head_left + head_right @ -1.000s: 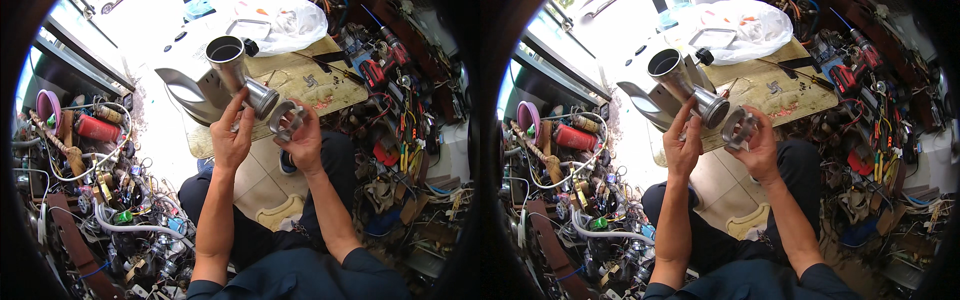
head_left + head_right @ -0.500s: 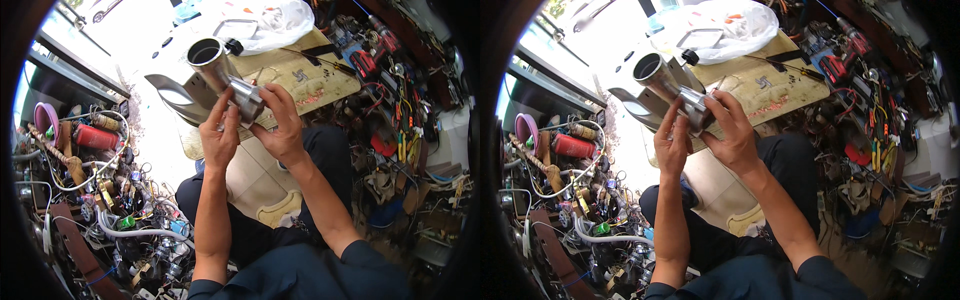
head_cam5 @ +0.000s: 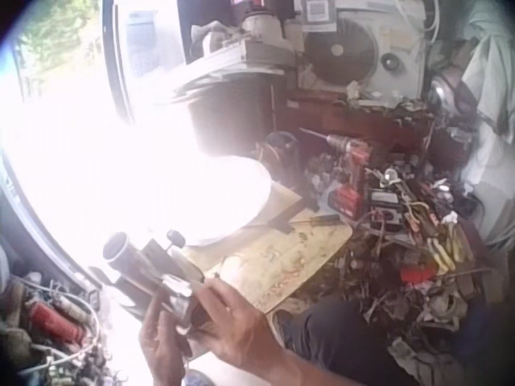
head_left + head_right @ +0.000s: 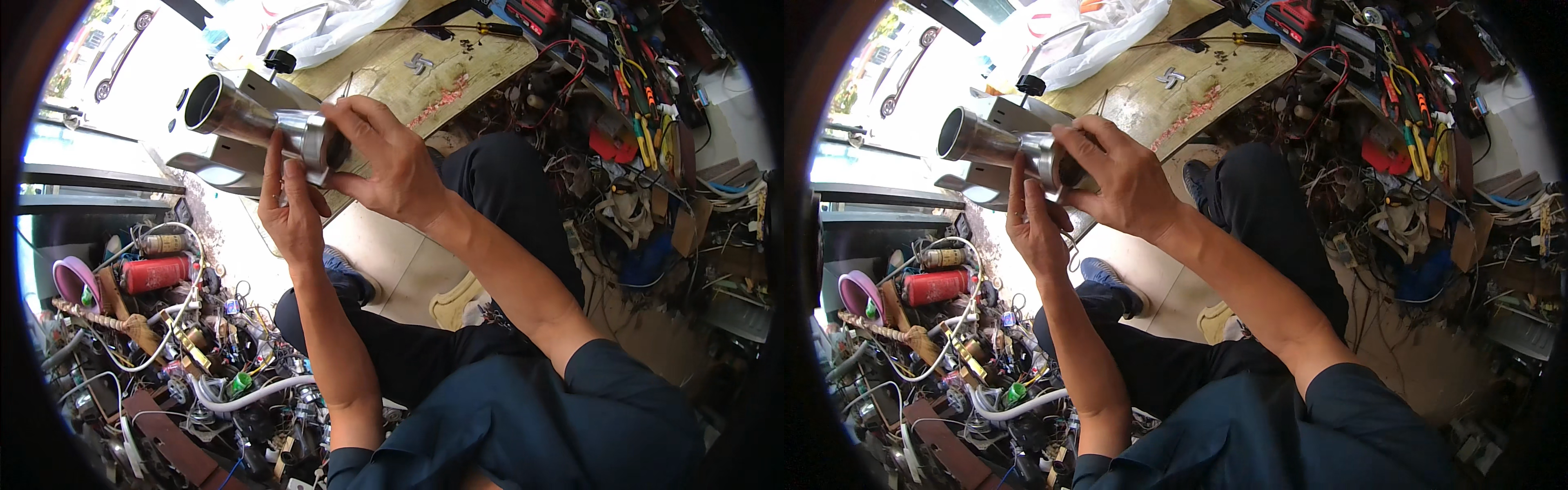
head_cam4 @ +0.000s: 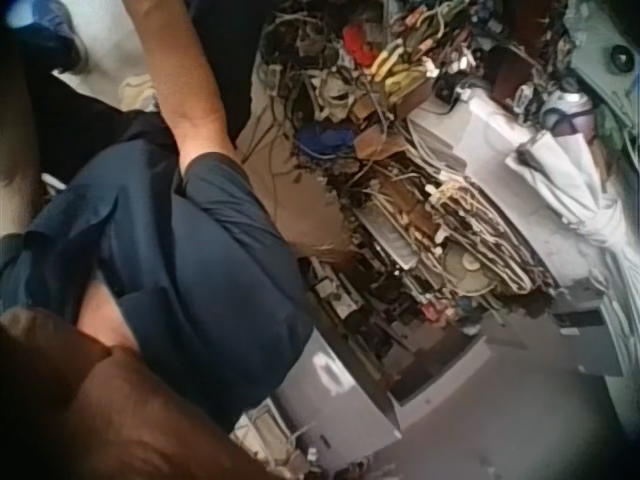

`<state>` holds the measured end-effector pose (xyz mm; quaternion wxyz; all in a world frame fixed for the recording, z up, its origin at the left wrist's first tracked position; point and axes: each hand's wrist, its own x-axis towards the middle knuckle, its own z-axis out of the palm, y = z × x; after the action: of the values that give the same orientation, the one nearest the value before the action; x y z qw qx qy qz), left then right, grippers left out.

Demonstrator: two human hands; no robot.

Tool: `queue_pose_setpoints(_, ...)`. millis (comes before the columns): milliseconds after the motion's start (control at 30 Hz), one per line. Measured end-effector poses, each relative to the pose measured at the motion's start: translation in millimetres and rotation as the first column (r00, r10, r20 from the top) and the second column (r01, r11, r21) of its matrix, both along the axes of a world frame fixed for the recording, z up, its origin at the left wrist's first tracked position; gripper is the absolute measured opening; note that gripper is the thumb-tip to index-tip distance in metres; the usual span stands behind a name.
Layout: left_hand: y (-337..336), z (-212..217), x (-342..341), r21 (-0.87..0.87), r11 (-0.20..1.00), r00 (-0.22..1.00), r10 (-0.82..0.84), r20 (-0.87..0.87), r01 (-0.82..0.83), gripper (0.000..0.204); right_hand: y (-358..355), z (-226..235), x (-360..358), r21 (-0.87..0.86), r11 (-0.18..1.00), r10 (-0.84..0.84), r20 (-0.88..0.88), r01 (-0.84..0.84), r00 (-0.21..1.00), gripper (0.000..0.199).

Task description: The person assembles a small kitchen appliance by inserting a perforated metal disc and a blade assembly into a cylindrical housing, then attaching the housing to the main body. The person handles the parts by hand and secures them in place.

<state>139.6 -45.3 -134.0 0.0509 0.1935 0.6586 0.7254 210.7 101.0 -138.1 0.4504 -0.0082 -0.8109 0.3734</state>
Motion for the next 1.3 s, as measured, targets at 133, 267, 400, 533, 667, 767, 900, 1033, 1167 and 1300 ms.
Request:
queue_pose_setpoints(133, -2.7, -1.8, -3.4, 0.044, 0.999, 0.999, -0.023, 0.037, 0.021, 0.045, -4.9, 3.3, 0.1, -0.270, 0.963, 0.045, 0.129, -0.009, 0.991, 0.077)
queue_pose_setpoints(267, -9.0, -9.6, -8.3, 0.040, 0.998, 0.999, -0.052, 0.013, 0.052, 0.047, -14.3, 19.4, -0.7, -0.613, 0.789, 0.211, 0.224, -0.030, 0.952, 0.080)
queue_pose_setpoints(400, -3.8, -6.2, -6.5, -0.032, 0.999, 1.000, 0.005, -0.012, -0.005, 0.049, -17.1, 13.8, -3.4, -0.762, 0.648, 0.258, 0.238, 0.015, 0.936, 0.086)
queue_pose_setpoints(533, -4.1, 0.4, -4.1, -0.068, 0.998, 0.999, -0.004, -0.031, 0.002, 0.047, -18.1, 11.7, -5.6, -0.796, 0.605, 0.295, 0.194, -0.026, 0.936, 0.085)
queue_pose_setpoints(667, -6.9, 0.7, -4.8, -0.025, 0.999, 0.999, -0.036, 0.004, 0.036, 0.046, -22.2, 16.7, -3.7, -0.830, 0.558, 0.321, 0.213, -0.002, 0.923, 0.083)
queue_pose_setpoints(767, -8.5, 4.0, -4.1, -0.032, 0.999, 0.999, -0.036, 0.002, 0.036, 0.046, -24.5, 13.4, -1.8, -0.800, 0.599, 0.316, 0.254, 0.015, 0.914, 0.078)
queue_pose_setpoints(900, -9.1, 1.5, -7.0, -0.054, 0.997, 0.999, -0.047, -0.014, 0.047, 0.045, -27.1, -7.7, 5.7, -0.753, 0.658, 0.385, 0.336, 0.000, 0.859, 0.085)
queue_pose_setpoints(1033, -7.1, 3.3, -5.4, -0.062, 0.998, 0.999, -0.033, -0.017, 0.032, 0.045, -30.2, -23.7, 12.9, -0.758, 0.650, 0.296, 0.318, 0.054, 0.901, 0.077)
queue_pose_setpoints(1167, -7.4, 2.6, -6.1, -0.087, 0.995, 0.999, -0.044, -0.015, 0.043, 0.046, -34.0, -19.1, 3.3, -0.614, 0.787, -0.031, 0.048, 0.054, 0.998, 0.076)
queue_pose_setpoints(1300, -9.0, 3.6, -6.6, -0.095, 0.995, 1.000, -0.012, -0.021, 0.010, 0.046, -22.0, -21.8, 25.0, -0.638, 0.766, 0.235, 0.157, -0.083, 0.959, 0.070)
